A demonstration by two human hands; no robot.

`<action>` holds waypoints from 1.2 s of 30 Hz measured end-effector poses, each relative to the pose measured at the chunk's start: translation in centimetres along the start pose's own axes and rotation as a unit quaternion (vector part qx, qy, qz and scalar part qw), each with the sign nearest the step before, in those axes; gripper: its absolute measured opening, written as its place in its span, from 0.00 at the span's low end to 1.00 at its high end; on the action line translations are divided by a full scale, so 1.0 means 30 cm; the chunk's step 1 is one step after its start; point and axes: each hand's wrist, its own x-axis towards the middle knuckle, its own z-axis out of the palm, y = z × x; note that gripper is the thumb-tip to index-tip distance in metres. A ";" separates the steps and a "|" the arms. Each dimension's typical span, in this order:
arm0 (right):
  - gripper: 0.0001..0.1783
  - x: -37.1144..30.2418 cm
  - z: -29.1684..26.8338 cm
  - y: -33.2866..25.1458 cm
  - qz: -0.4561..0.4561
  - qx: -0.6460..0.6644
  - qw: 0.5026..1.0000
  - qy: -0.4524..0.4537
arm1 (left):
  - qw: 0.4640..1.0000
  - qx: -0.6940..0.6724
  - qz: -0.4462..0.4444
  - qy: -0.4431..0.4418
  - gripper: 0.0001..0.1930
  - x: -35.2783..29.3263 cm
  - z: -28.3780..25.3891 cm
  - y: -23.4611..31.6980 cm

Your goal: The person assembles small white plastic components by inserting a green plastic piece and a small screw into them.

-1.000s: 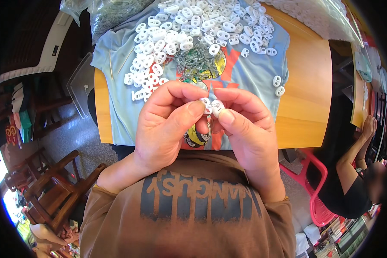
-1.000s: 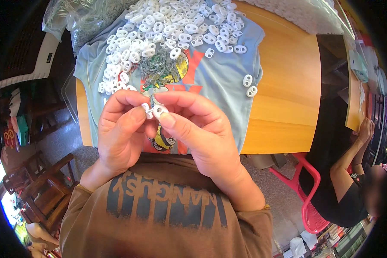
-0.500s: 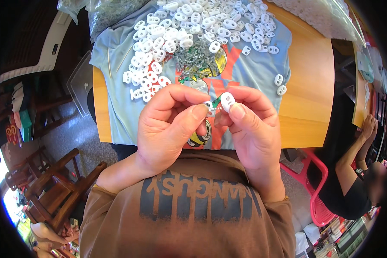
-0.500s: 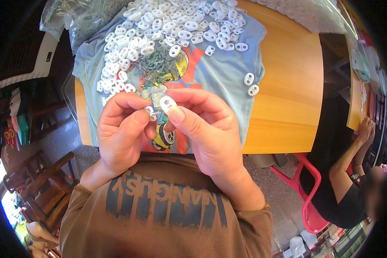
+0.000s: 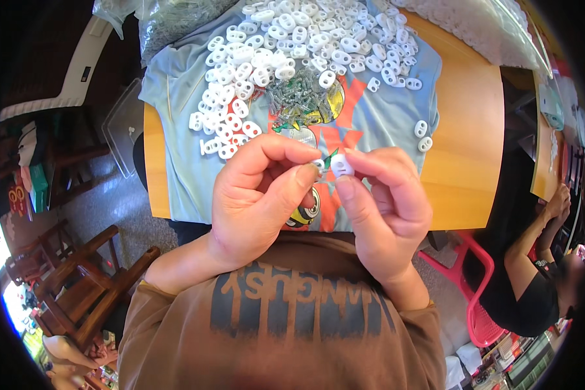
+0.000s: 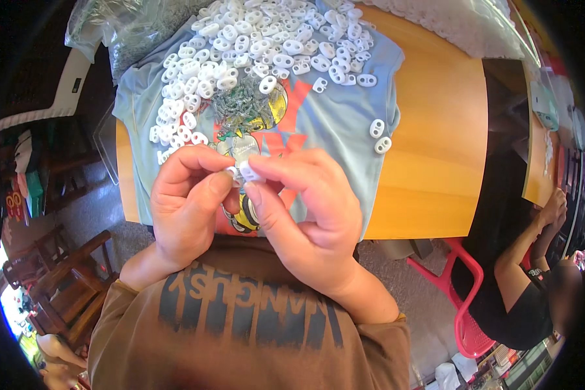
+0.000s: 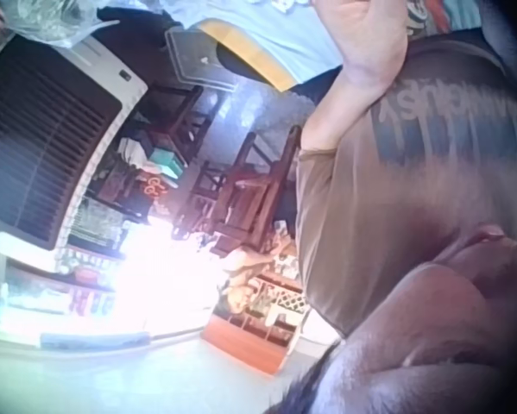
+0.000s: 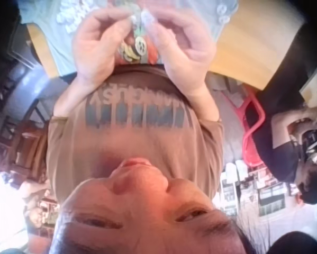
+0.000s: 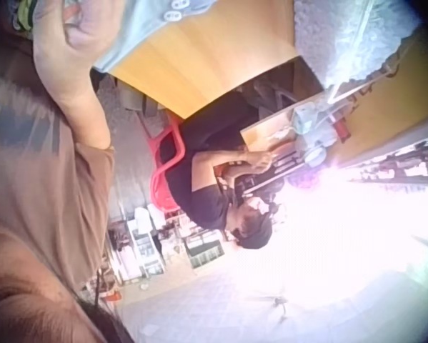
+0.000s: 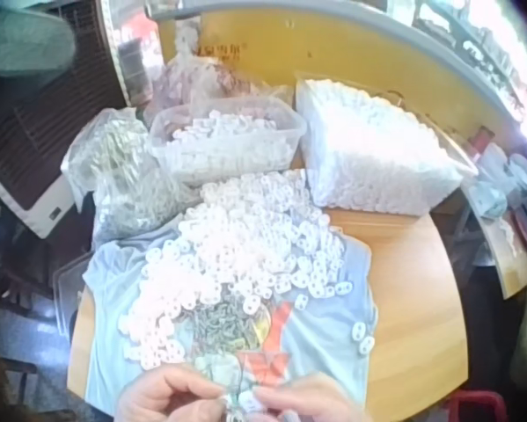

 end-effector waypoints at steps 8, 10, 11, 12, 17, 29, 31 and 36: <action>0.12 -0.007 0.010 0.012 -0.001 0.023 0.999 -0.024 | 0.999 -0.030 -0.008 -0.026 0.07 -0.004 -0.002 0.000; 0.11 -0.009 0.019 -0.007 0.063 0.109 0.992 -0.014 | 0.997 -0.046 -0.030 -0.045 0.08 -0.002 0.003 0.014; 0.11 -0.010 0.022 -0.012 0.125 0.193 0.973 -0.004 | 0.997 -0.045 -0.031 -0.046 0.08 0.000 0.002 0.019; 0.11 -0.009 0.018 -0.011 0.125 0.194 0.973 -0.002 | 0.996 -0.051 -0.037 -0.064 0.09 0.001 0.002 0.024; 0.10 -0.004 0.010 -0.017 0.166 0.264 0.949 -0.033 | 0.996 -0.054 -0.040 -0.050 0.11 -0.001 0.021 0.026; 0.22 0.000 -0.025 -0.016 -0.042 -0.013 0.996 -0.083 | 0.986 -0.088 -0.112 -0.091 0.19 -0.022 0.003 0.041; 0.21 0.005 -0.025 -0.024 -0.048 -0.013 0.995 -0.085 | 0.986 -0.081 -0.116 -0.091 0.18 -0.027 0.003 0.041; 0.20 0.015 -0.035 -0.037 -0.071 -0.029 0.993 -0.095 | 0.986 -0.091 -0.089 -0.112 0.18 -0.026 -0.002 0.029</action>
